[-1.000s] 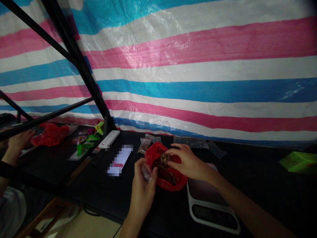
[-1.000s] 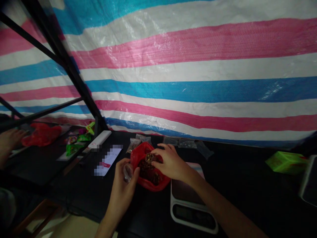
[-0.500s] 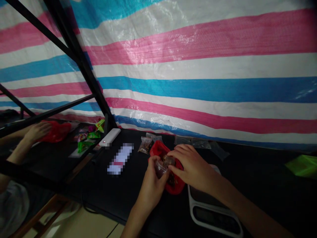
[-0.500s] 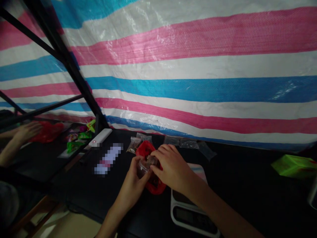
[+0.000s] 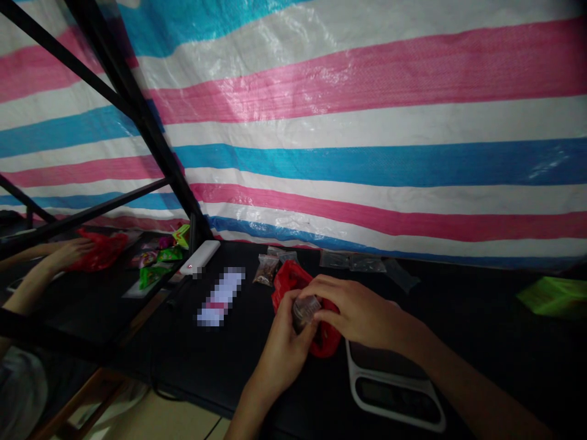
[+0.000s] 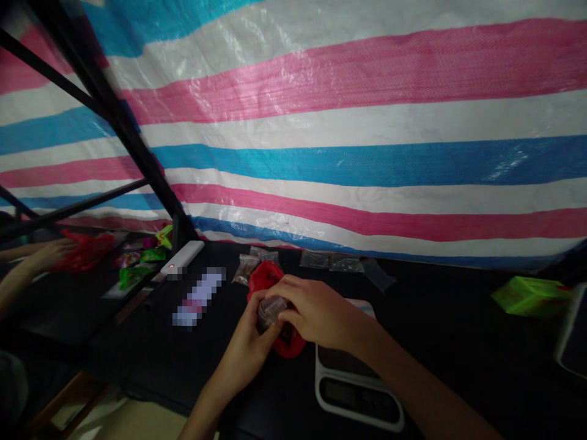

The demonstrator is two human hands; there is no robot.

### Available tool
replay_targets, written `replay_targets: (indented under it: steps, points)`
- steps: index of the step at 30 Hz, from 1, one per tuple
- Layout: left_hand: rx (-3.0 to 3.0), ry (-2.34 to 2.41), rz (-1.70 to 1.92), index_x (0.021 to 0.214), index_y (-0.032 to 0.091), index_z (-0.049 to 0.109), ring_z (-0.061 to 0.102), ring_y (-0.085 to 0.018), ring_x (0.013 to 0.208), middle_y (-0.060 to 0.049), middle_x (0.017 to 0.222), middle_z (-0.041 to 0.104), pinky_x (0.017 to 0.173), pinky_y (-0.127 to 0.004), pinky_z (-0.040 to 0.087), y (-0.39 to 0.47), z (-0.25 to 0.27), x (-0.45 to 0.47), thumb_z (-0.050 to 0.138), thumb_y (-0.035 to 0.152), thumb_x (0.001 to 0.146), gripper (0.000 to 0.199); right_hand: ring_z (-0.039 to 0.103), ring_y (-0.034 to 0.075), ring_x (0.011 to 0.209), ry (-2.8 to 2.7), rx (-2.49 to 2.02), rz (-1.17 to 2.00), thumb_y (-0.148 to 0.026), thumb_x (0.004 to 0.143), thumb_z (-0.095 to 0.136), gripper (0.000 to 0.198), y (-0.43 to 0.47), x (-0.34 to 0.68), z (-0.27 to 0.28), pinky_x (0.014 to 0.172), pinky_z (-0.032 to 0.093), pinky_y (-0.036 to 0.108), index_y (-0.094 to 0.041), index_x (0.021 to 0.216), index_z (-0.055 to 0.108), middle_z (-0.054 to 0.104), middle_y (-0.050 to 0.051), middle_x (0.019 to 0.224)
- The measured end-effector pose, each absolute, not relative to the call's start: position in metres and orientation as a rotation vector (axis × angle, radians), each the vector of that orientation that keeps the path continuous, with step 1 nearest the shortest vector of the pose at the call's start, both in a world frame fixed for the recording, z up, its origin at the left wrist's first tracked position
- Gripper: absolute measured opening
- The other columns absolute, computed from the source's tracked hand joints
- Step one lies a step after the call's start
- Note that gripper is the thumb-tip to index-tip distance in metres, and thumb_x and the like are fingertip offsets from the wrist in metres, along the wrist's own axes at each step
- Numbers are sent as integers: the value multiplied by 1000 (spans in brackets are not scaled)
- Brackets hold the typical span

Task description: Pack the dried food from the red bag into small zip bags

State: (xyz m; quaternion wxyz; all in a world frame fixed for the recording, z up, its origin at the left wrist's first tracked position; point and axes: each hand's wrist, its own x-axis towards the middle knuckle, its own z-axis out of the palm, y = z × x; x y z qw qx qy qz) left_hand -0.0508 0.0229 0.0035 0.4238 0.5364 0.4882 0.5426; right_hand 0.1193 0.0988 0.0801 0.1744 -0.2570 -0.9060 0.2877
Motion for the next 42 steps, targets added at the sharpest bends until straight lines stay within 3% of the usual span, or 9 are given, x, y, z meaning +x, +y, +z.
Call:
replay_targets:
  steps: [3, 9, 14, 17, 21, 26, 30, 36, 42]
  points:
    - [1348, 1224, 1333, 128, 20, 61, 66, -24, 112, -11, 123, 68, 102, -37, 50, 26, 4, -50, 65, 29, 95, 35, 66, 19, 107, -2607, -780, 755, -14, 94, 63, 41, 101, 120, 79, 95, 50, 29, -31, 131, 67, 68, 2, 120]
    - [1368, 1266, 1376, 138, 22, 58, 62, -26, 125, -12, 134, 64, 111, -41, 46, 27, 2, -51, 67, 28, 93, 46, 62, 19, 113, -2626, -660, 619, 2, 87, 56, 51, 100, 114, 77, 100, 46, 30, -30, 124, 69, 65, 2, 126]
    - [1343, 1303, 1345, 137, 22, 60, 63, -27, 125, -13, 136, 64, 111, -43, 47, 23, 2, -52, 68, 30, 92, 47, 64, 23, 109, -2643, -760, 606, -17, 94, 64, 37, 102, 117, 82, 97, 48, 36, -28, 128, 68, 69, 5, 119]
    - [1368, 1344, 1364, 139, 24, 59, 62, -27, 127, -12, 137, 64, 113, -43, 45, 23, 3, -51, 69, 27, 91, 49, 63, 22, 112, -2609, -703, 561, -13, 97, 56, 35, 101, 117, 82, 99, 48, 36, -29, 125, 70, 68, 5, 122]
    - [1339, 1365, 1398, 133, 24, 62, 66, -26, 118, -12, 131, 67, 106, -40, 49, 21, 9, -53, 69, 28, 91, 43, 63, 23, 115, -2550, -700, 479, -13, 96, 58, 34, 100, 120, 87, 103, 46, 38, -29, 124, 70, 70, 4, 123]
    - [1078, 1713, 1489, 124, 21, 62, 70, -24, 93, -8, 104, 73, 86, -34, 53, -13, 3, -39, 69, 43, 90, 41, 62, 24, 115, -2561, -850, 438, -12, 93, 58, 34, 99, 132, 93, 103, 45, 39, -28, 121, 69, 70, 4, 123]
    - [895, 1853, 1404, 103, 21, 63, 66, -21, 69, -5, 82, 70, 67, -30, 49, -42, -32, 1, 72, 47, 85, 33, 62, 26, 110, -2791, -862, 520, -4, 82, 60, 36, 95, 133, 81, 100, 45, 41, -26, 107, 73, 71, 7, 113]
    - [845, 1701, 1359, 98, 21, 59, 62, -20, 71, -5, 81, 67, 68, -29, 49, -39, -64, 32, 68, 52, 86, 34, 62, 30, 112, -2912, -987, 576, 0, 69, 63, 33, 95, 125, 59, 109, 36, 48, -23, 90, 72, 73, 8, 109]
    - [816, 1635, 1384, 100, 21, 56, 60, -18, 74, -4, 83, 64, 70, -27, 47, -32, -63, 27, 64, 50, 89, 32, 65, 26, 96, -2919, -976, 627, -3, 73, 64, 25, 99, 124, 58, 88, 43, 37, -24, 85, 71, 73, 4, 92]
